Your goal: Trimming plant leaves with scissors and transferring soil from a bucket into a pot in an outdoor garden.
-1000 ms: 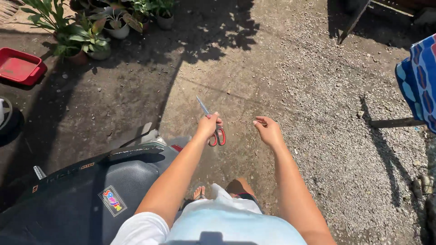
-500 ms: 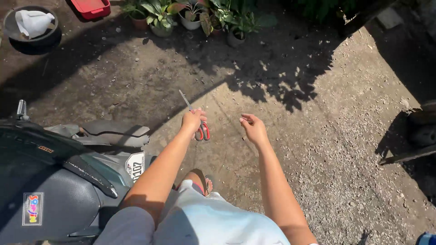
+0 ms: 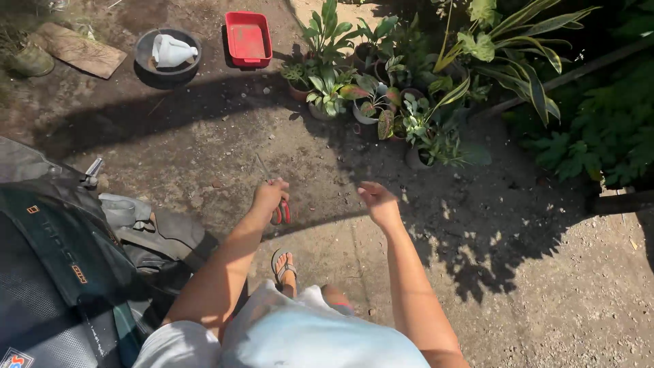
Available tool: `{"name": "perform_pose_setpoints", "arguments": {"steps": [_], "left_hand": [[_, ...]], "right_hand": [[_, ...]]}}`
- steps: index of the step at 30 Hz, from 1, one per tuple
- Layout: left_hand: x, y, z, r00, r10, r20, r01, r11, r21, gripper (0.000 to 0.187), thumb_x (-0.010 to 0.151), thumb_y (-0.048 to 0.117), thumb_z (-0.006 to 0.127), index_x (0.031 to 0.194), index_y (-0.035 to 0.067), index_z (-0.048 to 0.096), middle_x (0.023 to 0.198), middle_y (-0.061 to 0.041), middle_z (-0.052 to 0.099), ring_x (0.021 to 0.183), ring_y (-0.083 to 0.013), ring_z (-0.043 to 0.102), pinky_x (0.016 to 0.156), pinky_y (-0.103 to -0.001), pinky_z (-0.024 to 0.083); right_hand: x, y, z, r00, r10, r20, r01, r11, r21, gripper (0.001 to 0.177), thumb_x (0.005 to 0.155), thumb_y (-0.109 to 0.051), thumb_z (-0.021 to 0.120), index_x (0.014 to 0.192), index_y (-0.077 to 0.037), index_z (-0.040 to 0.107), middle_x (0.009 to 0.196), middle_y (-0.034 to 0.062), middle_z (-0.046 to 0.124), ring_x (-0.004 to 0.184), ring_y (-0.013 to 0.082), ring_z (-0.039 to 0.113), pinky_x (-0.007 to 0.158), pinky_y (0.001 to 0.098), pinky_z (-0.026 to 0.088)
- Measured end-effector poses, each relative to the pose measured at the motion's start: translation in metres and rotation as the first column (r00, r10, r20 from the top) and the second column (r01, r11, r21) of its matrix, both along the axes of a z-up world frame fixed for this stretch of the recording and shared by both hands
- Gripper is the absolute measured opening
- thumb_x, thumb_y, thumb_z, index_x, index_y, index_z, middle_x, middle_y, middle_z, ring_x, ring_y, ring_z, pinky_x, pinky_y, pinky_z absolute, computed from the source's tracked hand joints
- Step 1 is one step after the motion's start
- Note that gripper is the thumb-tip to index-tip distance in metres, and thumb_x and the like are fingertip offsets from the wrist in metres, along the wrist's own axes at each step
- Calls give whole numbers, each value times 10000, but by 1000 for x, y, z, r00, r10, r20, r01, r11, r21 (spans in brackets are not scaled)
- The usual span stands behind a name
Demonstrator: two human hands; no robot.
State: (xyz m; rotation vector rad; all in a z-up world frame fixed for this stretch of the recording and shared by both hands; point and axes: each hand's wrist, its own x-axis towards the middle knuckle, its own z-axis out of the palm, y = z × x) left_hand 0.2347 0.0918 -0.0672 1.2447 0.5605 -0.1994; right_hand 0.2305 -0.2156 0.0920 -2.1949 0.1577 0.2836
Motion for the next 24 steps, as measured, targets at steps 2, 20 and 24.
{"name": "perform_pose_setpoints", "arguments": {"steps": [2,20,24], "left_hand": [[34,23,15,996,33,-81,-27,997,68,333,1033,298,519,1021,26,711,833,-99,720,597,-174,604,530,-350,497],[291,251,66,838,514,-181,-464,847,258,455,1045,387,533,1132,-11,737,869,-130,758,658,-189,665,668,-350,487],[328,305,63,751,628,-204,-614,778,131,440,1040,330,550,1256,-20,706,763,-207,723,689,-200,695,691,-332,517]], "right_hand": [[56,7,3,999,45,22,-46,998,46,388,971,-253,699,1277,-16,679,1127,97,766,1003,146,711,883,295,548],[528,294,2,837,546,46,-547,833,81,397,950,-266,706,1264,-23,690,1119,80,768,994,162,723,890,311,549],[589,373,-8,810,586,-19,-582,807,98,391,952,-267,701,1252,-15,693,1068,96,780,960,173,738,872,312,562]]}}
